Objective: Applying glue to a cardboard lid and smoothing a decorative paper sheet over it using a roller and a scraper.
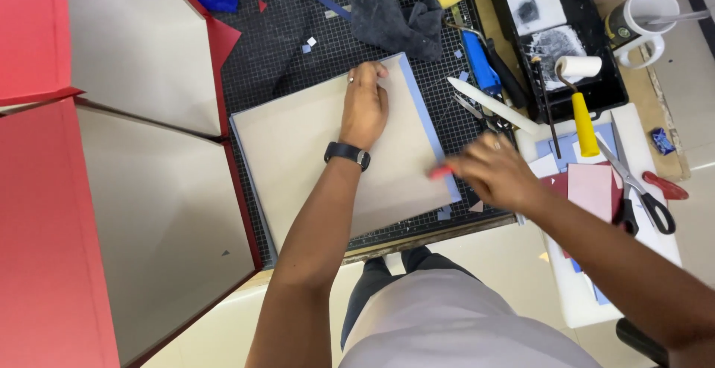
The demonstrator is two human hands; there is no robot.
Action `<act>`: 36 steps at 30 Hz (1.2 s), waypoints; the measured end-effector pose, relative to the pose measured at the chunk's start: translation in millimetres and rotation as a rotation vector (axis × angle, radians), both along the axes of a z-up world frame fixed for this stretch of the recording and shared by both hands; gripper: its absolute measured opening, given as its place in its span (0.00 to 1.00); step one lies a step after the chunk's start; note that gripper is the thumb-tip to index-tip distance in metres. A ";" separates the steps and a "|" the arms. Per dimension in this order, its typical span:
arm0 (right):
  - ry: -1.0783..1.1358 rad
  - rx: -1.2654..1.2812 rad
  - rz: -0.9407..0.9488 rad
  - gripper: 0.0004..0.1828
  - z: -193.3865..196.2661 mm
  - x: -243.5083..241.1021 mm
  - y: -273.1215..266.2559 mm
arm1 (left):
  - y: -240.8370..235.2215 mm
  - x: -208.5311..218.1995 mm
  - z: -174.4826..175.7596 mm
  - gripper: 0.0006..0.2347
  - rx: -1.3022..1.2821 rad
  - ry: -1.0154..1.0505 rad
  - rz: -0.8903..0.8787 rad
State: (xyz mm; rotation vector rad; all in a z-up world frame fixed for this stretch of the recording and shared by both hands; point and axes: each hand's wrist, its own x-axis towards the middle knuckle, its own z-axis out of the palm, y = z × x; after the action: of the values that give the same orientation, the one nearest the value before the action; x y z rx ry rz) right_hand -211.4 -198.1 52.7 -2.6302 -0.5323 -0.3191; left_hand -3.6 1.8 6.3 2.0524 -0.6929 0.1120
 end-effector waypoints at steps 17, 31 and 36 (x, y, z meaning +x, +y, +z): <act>-0.338 0.190 -0.111 0.12 -91.8 201.2 -31.8 | 0.2 -1.1 -1.5 0.13 0.034 0.001 0.001; -0.105 0.266 -0.058 0.10 -79.2 -8.8 -22.9 | 1.1 0.6 -4.1 0.14 -0.003 -0.070 -0.036; 0.038 0.228 -0.073 0.10 -64.9 -85.3 -11.6 | 3.1 3.8 -2.3 0.14 -0.002 -0.098 -0.050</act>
State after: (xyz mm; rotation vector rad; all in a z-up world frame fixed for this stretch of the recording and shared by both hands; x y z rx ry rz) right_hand -296.7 -209.7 -12.1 -2.4331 -0.3645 -0.3312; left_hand 0.2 4.9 3.9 2.0372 -0.8040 0.1853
